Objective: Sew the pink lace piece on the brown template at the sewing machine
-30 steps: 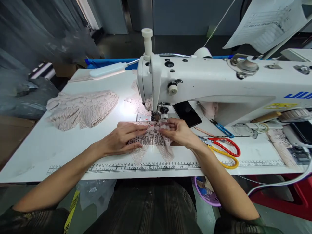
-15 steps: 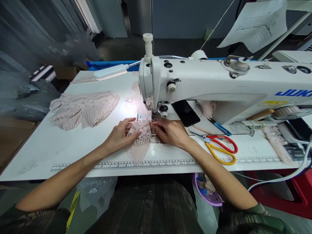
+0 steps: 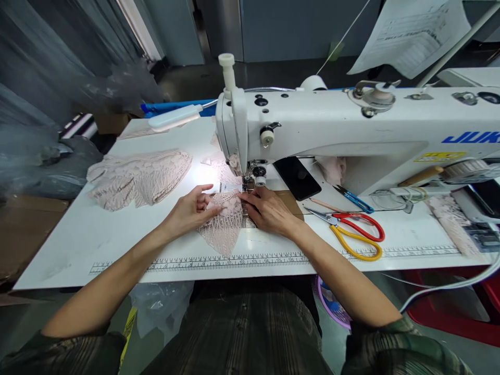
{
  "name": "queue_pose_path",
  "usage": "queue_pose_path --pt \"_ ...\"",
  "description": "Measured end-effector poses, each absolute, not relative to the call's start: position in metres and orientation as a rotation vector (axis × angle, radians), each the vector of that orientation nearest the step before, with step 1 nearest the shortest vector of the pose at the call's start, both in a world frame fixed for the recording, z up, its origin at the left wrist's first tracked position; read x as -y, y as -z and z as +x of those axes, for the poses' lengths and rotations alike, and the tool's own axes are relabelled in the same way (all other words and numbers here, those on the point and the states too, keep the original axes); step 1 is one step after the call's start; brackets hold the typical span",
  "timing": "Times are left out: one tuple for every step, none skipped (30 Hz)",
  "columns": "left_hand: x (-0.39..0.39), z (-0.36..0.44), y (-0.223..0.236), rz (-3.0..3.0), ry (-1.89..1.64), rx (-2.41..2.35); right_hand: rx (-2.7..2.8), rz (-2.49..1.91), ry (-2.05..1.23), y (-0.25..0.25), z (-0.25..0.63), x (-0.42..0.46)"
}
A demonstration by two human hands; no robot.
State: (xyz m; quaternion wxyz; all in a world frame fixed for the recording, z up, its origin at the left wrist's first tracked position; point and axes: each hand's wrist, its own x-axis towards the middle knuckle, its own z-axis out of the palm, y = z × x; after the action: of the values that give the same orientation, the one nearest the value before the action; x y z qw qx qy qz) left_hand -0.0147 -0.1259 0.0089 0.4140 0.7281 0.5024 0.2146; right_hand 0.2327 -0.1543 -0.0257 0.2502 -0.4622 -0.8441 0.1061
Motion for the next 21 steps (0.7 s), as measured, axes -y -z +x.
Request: queue_pose_path --pt "0.126 -0.014 -0.009 1.811 -0.537 -1.270 2.273 -1.243 -0.290 0.028 0.234 0.155" --pt "0.126 -0.014 -0.009 1.789 -0.539 -1.279 2.256 -1.232 -0.283 0.030 0.234 0.155" --pt "0.125 -0.013 -0.008 1.768 -0.544 -1.287 2.247 -1.221 -0.273 0.032 0.234 0.156" --pt "0.125 -0.012 -0.008 1.753 -0.551 -1.295 2.243 -1.210 -0.263 0.033 0.233 0.156" --pt "0.124 -0.011 -0.007 1.746 -0.560 -1.306 2.245 -1.197 -0.253 0.033 0.233 0.156" --pt "0.124 -0.010 -0.006 1.745 -0.571 -1.320 2.252 -1.185 -0.241 0.033 0.232 0.157" --pt "0.124 -0.010 -0.005 1.748 -0.581 -1.334 2.261 -1.175 -0.227 0.032 0.232 0.157" --pt "0.123 -0.009 -0.004 1.753 -0.589 -1.347 2.271 -1.167 -0.212 0.031 0.232 0.157" --pt "0.123 -0.009 -0.004 1.762 -0.591 -1.356 2.278 -1.162 -0.201 0.030 0.232 0.157" --pt "0.123 -0.009 -0.004 1.771 -0.583 -1.354 2.282 -1.161 -0.196 0.029 0.232 0.157" --pt "0.122 -0.010 -0.004 1.777 -0.570 -1.340 2.280 -1.164 -0.199 0.029 0.232 0.157" --pt "0.121 -0.011 -0.004 1.780 -0.552 -1.315 2.273 -1.168 -0.208 0.028 0.232 0.157" --pt "0.121 -0.012 -0.004 1.779 -0.532 -1.284 2.263 -1.173 -0.221 0.028 0.232 0.157" --pt "0.120 -0.013 -0.004 1.773 -0.514 -1.252 2.252 -1.185 -0.235 0.027 0.232 0.157" --pt "0.118 -0.015 -0.004 1.764 -0.501 -1.224 2.243 -1.202 -0.242 0.027 0.232 0.157" --pt "0.117 -0.016 -0.004 1.753 -0.495 -1.205 2.241 -1.218 -0.241 0.027 0.232 0.158" --pt "0.116 -0.016 -0.003 1.742 -0.493 -1.197 2.251 -1.228 -0.233 0.027 0.232 0.158" --pt "0.115 -0.017 -0.003 1.732 -0.494 -1.198 2.269 -1.228 -0.220 0.026 0.232 0.158" --pt "0.114 -0.018 -0.002 1.722 -0.495 -1.202 2.292 -1.219 -0.202 0.026 0.232 0.159" --pt "0.113 -0.018 -0.001 1.714 -0.497 -1.206 2.312 -1.204 -0.184 0.026 0.232 0.159" --pt "0.113 -0.019 -0.001 1.707 -0.496 -1.210 2.327 -1.190 -0.170 0.026 0.231 0.159"
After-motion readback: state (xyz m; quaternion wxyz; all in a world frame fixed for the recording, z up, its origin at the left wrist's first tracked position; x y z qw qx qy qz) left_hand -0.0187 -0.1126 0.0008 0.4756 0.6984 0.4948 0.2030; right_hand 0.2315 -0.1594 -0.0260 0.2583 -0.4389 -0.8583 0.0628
